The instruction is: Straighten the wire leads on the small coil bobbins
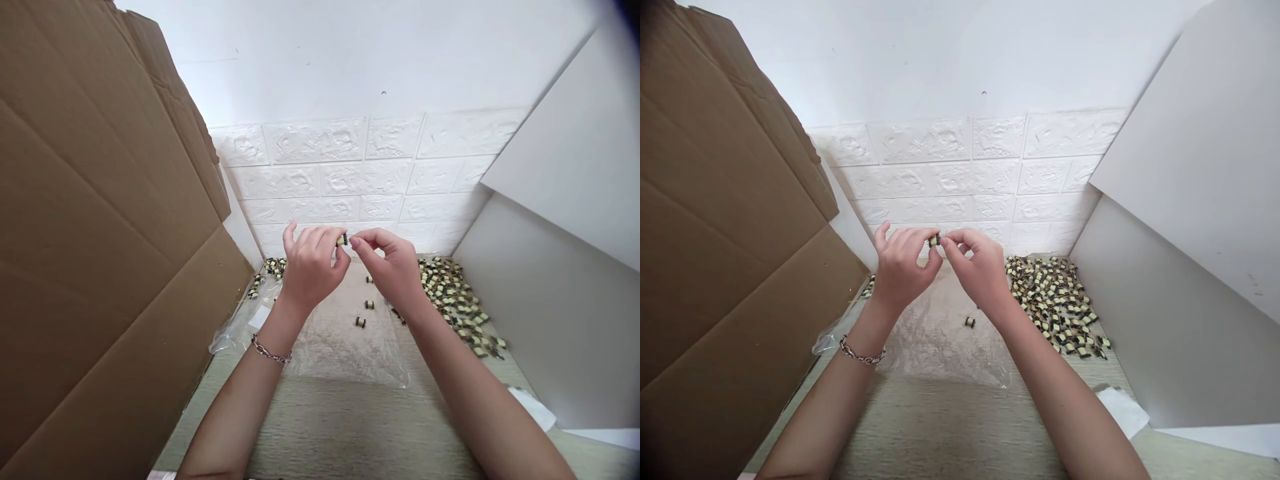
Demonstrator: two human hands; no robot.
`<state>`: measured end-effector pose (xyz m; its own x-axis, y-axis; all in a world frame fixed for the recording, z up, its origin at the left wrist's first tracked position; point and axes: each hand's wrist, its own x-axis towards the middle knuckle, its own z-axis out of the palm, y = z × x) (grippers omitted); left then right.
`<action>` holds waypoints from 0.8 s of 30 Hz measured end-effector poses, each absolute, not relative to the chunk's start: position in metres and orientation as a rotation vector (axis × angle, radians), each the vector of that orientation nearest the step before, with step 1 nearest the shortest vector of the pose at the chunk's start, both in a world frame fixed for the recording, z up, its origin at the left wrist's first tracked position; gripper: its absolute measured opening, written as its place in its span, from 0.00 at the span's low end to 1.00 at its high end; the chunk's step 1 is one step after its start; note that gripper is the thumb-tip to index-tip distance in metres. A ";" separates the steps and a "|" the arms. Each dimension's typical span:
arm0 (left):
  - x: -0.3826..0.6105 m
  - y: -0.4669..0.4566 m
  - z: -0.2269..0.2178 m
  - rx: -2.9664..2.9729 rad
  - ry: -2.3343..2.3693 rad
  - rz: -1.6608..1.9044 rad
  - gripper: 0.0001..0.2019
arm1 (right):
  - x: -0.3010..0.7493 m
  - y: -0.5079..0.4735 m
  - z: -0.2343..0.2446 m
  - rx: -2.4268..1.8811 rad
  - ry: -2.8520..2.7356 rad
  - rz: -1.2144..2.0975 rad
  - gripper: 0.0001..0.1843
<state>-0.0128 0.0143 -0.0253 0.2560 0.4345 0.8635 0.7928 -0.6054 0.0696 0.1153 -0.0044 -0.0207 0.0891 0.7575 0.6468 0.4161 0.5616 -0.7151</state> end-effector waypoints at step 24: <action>-0.011 0.011 -0.022 -2.215 -1.234 -1.205 0.08 | 0.116 -0.002 -0.023 -1.065 -1.540 0.331 0.08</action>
